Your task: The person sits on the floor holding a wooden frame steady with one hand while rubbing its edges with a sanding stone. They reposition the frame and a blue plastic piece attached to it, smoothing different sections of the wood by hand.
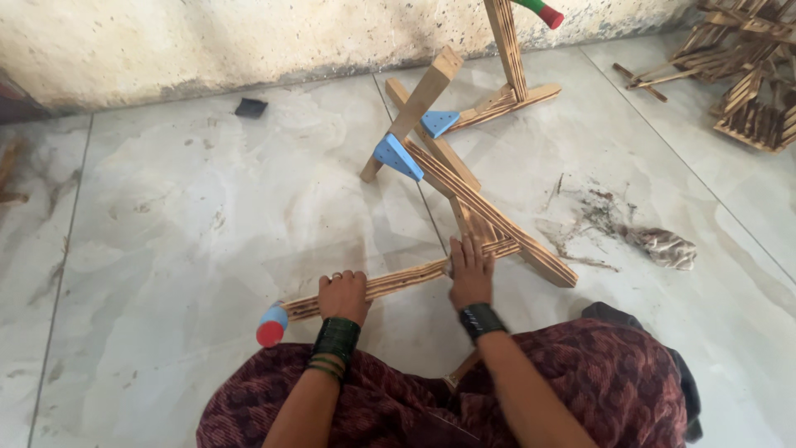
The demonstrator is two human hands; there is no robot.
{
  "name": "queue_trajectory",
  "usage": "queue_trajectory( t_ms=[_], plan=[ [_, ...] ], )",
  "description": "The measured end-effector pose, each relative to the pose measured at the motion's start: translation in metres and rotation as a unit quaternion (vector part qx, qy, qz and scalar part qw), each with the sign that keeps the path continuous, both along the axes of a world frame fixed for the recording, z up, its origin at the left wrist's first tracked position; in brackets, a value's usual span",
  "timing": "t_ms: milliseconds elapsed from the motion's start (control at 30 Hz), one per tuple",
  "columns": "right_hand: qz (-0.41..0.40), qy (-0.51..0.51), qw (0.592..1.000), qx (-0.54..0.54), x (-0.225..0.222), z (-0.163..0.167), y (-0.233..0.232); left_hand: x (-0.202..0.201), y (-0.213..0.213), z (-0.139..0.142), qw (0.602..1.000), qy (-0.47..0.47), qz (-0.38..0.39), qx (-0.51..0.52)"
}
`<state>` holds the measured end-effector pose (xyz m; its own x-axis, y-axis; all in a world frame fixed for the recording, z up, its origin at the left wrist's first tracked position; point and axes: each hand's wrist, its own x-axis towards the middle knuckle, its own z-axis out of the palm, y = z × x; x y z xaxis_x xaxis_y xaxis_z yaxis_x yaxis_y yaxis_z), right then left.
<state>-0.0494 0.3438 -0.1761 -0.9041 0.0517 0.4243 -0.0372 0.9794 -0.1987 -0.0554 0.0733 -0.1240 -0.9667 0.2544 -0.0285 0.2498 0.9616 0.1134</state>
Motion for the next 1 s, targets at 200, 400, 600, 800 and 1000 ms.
queue_trajectory(
  t_ms=[200,400,600,800,1000],
  plan=[
    [0.115,-0.103,0.988,0.012,0.015,-0.009,-0.119,-0.002,0.0,-0.004,0.999,-0.003,-0.001,-0.037],
    [0.06,-0.155,0.986,0.017,0.006,0.013,-0.051,0.0,-0.003,0.003,1.0,-0.022,-0.004,-0.022],
    [-0.094,-0.051,0.991,-0.074,0.0,-0.003,0.011,0.002,0.0,0.01,1.0,-0.018,0.011,-0.019],
    [0.056,-0.053,0.997,0.03,0.018,-0.025,-0.011,0.005,-0.001,0.014,1.0,-0.016,0.012,-0.011],
    [-0.203,-0.136,0.969,-0.043,-0.003,-0.011,0.035,0.007,-0.004,0.018,1.0,-0.006,0.007,-0.025]
  ],
)
